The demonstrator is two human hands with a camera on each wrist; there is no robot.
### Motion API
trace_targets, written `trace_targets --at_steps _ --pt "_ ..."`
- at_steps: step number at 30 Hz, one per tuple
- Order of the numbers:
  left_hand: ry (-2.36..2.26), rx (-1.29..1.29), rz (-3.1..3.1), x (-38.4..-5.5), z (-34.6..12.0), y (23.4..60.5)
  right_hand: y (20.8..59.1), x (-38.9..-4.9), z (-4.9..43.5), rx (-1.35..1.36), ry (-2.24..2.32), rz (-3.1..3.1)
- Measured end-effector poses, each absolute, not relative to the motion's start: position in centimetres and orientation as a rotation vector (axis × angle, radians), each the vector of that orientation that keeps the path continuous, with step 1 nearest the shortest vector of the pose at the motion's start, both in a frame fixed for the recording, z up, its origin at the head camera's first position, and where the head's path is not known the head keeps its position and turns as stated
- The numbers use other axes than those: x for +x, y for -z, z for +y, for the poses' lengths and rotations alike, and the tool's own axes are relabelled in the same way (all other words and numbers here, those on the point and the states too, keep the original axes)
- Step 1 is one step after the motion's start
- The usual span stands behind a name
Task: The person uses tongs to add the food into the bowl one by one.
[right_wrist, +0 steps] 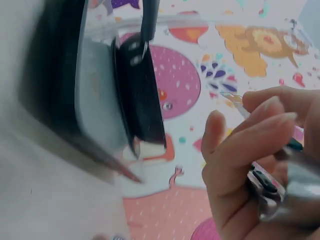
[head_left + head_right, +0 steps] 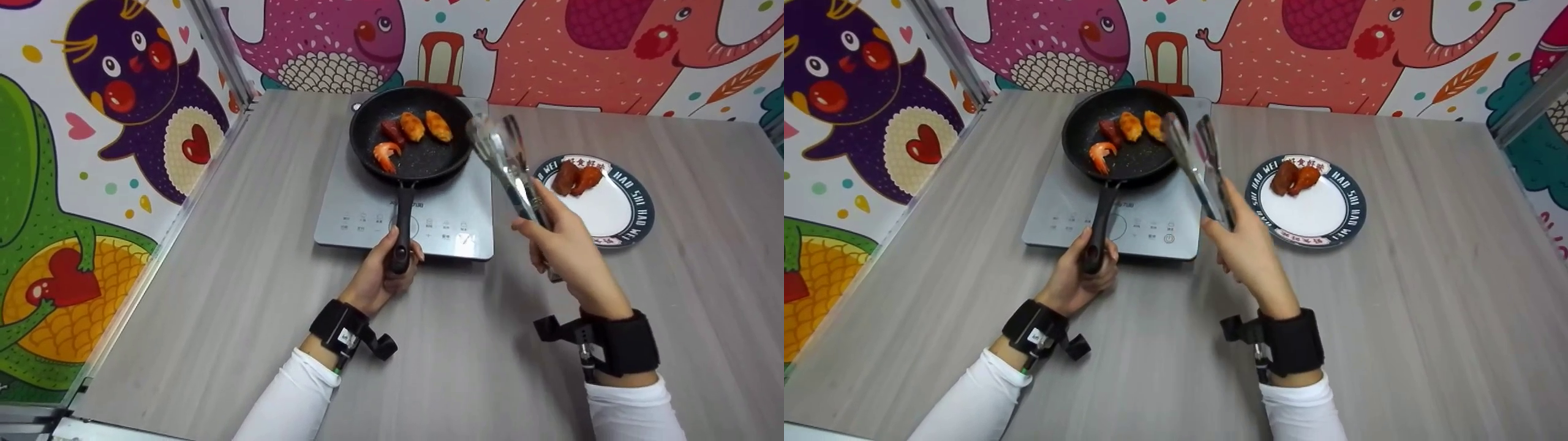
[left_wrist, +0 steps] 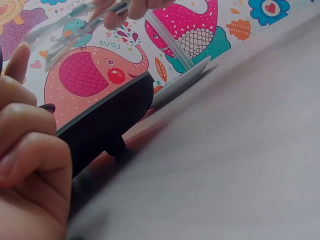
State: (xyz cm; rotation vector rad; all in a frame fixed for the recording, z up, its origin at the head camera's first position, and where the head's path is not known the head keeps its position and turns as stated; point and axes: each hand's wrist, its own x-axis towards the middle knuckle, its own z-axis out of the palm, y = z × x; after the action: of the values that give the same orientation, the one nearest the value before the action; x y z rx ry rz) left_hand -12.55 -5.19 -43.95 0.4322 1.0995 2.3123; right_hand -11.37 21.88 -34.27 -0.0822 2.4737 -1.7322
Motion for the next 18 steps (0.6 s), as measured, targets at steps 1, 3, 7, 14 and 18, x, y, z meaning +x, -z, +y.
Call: trace_targets --at_steps 1,3,7,14,18 --pt "-2.313 0.435 1.095 -12.6 -5.3 43.9 34.4 -11.6 22.3 -0.069 1.743 2.471" --pt "-2.310 0.435 1.080 -12.6 -5.2 43.9 35.0 -12.0 23.4 -0.040 1.765 2.455" --pt "-2.307 0.438 1.081 -12.6 -5.2 44.0 36.0 -12.7 25.4 0.064 1.764 2.417" --pt "-2.317 0.456 1.111 -12.8 -5.1 44.0 37.1 -13.4 27.7 0.301 1.661 2.470" --pt "-2.320 0.432 1.126 -12.6 -5.3 43.9 37.5 -13.4 28.4 0.357 1.548 2.519"
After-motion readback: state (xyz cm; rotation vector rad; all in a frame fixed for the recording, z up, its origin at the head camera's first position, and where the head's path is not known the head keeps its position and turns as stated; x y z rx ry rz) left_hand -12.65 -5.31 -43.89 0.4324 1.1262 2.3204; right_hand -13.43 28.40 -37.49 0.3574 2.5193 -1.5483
